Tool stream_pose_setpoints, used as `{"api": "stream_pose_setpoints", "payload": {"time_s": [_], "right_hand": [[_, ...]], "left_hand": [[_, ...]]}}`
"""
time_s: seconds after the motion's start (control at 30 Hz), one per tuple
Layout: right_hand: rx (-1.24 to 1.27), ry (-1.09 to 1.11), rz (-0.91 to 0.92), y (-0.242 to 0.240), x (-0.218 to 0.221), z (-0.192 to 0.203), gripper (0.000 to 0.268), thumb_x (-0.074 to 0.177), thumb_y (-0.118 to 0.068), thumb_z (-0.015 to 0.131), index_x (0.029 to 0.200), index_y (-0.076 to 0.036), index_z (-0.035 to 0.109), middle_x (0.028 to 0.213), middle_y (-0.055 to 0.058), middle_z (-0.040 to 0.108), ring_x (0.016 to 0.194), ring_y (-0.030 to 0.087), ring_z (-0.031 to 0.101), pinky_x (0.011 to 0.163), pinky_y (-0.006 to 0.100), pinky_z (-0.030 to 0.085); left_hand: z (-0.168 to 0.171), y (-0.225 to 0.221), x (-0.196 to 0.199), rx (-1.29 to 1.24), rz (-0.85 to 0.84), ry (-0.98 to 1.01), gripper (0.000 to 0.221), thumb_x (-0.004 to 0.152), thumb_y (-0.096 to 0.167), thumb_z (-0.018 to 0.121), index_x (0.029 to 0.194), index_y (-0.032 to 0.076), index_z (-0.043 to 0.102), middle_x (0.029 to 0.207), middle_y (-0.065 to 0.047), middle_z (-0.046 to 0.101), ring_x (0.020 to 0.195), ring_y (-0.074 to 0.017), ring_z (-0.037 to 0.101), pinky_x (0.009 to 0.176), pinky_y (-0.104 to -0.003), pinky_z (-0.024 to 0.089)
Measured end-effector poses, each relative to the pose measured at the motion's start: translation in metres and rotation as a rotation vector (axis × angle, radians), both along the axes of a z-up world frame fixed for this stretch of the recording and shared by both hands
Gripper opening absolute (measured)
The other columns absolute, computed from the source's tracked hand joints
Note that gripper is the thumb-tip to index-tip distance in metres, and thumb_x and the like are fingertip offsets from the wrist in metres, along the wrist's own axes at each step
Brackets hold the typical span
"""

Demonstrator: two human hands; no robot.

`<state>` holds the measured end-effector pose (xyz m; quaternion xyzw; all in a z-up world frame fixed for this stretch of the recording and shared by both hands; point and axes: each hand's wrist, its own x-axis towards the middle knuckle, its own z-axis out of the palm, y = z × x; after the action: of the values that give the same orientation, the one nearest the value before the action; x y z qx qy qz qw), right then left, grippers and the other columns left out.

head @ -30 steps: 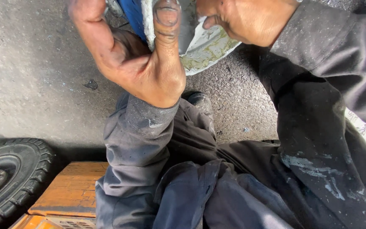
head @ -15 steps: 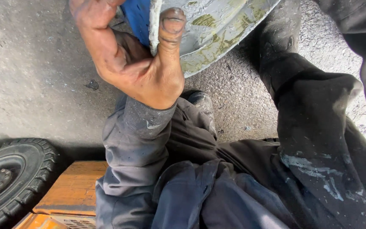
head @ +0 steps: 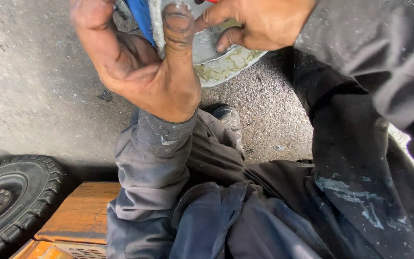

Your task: Scraping residue out of a large plastic bucket using a hand-held scraper.

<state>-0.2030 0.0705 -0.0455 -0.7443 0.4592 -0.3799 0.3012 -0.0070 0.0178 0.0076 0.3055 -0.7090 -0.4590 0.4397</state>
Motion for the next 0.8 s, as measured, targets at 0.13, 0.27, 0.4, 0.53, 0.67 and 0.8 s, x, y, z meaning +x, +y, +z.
{"api": "stream_pose_setpoints", "payload": {"time_s": [0.13, 0.27, 0.4, 0.53, 0.67, 0.8], "right_hand": [[0.345, -0.030, 0.058, -0.003, 0.016, -0.040, 0.062, 0.081, -0.021, 0.087, 0.140, -0.018, 0.070, 0.114, 0.015, 0.074, 0.101, 0.030, 0.070, 0.083, 0.043, 0.056], [0.261, -0.132, 0.009, 0.003, 0.026, -0.044, 0.045, 0.085, -0.010, 0.083, 0.128, -0.013, 0.073, 0.121, 0.015, 0.073, 0.105, 0.028, 0.071, 0.086, 0.040, 0.058], [0.304, -0.125, -0.036, 0.006, 0.030, -0.047, 0.026, 0.097, -0.009, 0.076, 0.123, -0.011, 0.076, 0.104, 0.007, 0.074, 0.095, 0.025, 0.075, 0.082, 0.039, 0.058], [0.100, 0.001, -0.095, 0.008, 0.025, -0.061, 0.020, 0.099, -0.017, 0.079, 0.117, -0.010, 0.075, 0.095, 0.009, 0.072, 0.086, 0.029, 0.071, 0.072, 0.041, 0.055], [0.088, 0.113, -0.104, 0.036, -0.005, -0.100, 0.020, 0.100, -0.018, 0.077, 0.118, -0.009, 0.075, 0.094, 0.008, 0.071, 0.083, 0.027, 0.069, 0.070, 0.040, 0.054], [0.068, 0.236, -0.139, 0.098, -0.066, -0.152, 0.021, 0.101, -0.019, 0.076, 0.120, -0.009, 0.075, 0.092, 0.008, 0.070, 0.080, 0.025, 0.067, 0.068, 0.038, 0.052]], "left_hand": [[-0.013, -0.002, 0.009, 0.014, 0.002, 0.005, 0.043, 0.103, 0.020, 0.085, 0.131, 0.011, 0.052, 0.132, 0.001, 0.052, 0.115, -0.0092, 0.052, 0.105, -0.025, 0.041], [-0.011, -0.005, 0.014, 0.026, 0.006, 0.012, 0.042, 0.104, 0.019, 0.084, 0.129, 0.010, 0.051, 0.133, 0.000, 0.052, 0.115, -0.0093, 0.052, 0.105, -0.024, 0.040], [0.004, -0.007, 0.010, 0.032, 0.041, 0.012, 0.041, 0.105, 0.018, 0.083, 0.127, 0.009, 0.050, 0.134, 0.000, 0.051, 0.114, -0.0095, 0.051, 0.106, -0.024, 0.039], [0.008, -0.008, 0.007, 0.036, 0.063, 0.030, 0.040, 0.105, 0.017, 0.083, 0.126, 0.008, 0.049, 0.134, -0.001, 0.051, 0.114, -0.0097, 0.051, 0.106, -0.024, 0.039], [0.011, -0.003, 0.008, 0.049, 0.084, 0.022, 0.039, 0.106, 0.016, 0.082, 0.124, 0.007, 0.048, 0.135, -0.001, 0.050, 0.114, -0.0099, 0.050, 0.106, -0.024, 0.038], [0.013, -0.003, 0.003, 0.055, 0.079, 0.025, 0.038, 0.106, 0.015, 0.081, 0.122, 0.006, 0.048, 0.135, -0.002, 0.050, 0.114, -0.0101, 0.050, 0.106, -0.024, 0.037]]}}
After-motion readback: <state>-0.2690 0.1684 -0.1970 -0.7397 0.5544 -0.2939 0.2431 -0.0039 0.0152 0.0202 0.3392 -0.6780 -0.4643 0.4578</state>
